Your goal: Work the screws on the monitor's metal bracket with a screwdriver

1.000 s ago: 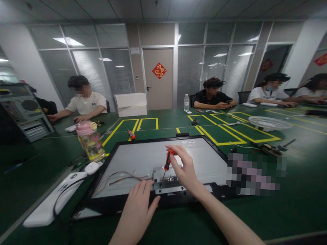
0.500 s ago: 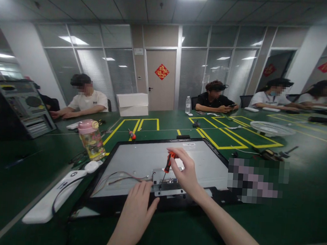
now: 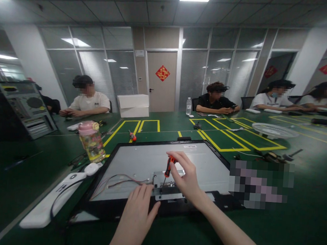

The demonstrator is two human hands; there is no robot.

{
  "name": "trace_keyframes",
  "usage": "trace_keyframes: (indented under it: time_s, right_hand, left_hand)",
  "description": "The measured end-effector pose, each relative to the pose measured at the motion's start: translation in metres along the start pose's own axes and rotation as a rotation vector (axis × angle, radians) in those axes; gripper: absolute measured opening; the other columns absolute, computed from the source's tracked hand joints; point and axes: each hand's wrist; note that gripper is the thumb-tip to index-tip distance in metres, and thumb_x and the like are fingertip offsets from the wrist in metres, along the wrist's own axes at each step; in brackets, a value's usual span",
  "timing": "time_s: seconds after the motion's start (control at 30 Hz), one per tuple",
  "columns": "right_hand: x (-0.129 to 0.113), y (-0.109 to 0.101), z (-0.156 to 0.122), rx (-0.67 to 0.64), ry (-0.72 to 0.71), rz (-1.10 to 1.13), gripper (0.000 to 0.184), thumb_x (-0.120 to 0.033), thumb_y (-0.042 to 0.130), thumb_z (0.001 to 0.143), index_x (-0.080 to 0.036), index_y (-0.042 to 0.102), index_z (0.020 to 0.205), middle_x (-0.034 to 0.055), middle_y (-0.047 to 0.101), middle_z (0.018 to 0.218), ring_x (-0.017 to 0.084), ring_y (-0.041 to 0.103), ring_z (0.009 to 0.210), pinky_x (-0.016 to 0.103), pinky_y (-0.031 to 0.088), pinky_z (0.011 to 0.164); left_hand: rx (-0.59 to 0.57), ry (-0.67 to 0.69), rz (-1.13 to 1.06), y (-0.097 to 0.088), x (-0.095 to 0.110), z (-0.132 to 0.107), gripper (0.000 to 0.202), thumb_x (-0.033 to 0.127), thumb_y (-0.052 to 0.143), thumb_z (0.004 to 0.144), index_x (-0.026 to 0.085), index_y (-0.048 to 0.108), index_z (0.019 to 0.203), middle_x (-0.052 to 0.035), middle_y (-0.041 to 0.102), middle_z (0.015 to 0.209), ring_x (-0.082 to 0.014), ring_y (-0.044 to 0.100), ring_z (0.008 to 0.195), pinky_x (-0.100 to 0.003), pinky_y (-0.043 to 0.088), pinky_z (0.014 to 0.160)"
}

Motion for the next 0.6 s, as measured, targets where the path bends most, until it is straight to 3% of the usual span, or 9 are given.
trace_keyframes:
  time_s: [0.6]
  right_hand:
    - [0.0023, 0.0003, -0.0017, 0.011, 0.001, 0.017, 0.031, -0.012, 0.051, 0.094, -0.023, 0.065, 0.119, 0.0071, 0.068, 0.099, 0.019, 0.067, 0.083, 0.034, 0.057, 0.073]
  left_hand:
    - [0.006, -0.01, -0.013, 0.0013, 0.0012, -0.0016, 0.034, 0.025, 0.049, 0.096, 0.015, 0.058, 0.127, -0.0155, 0.064, 0.124, -0.0316, 0.058, 0.117, -0.051, 0.046, 0.1]
Point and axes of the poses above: each hand's wrist, its own z-axis towards the middle knuckle, its own y-axis out of the palm, x = y × z
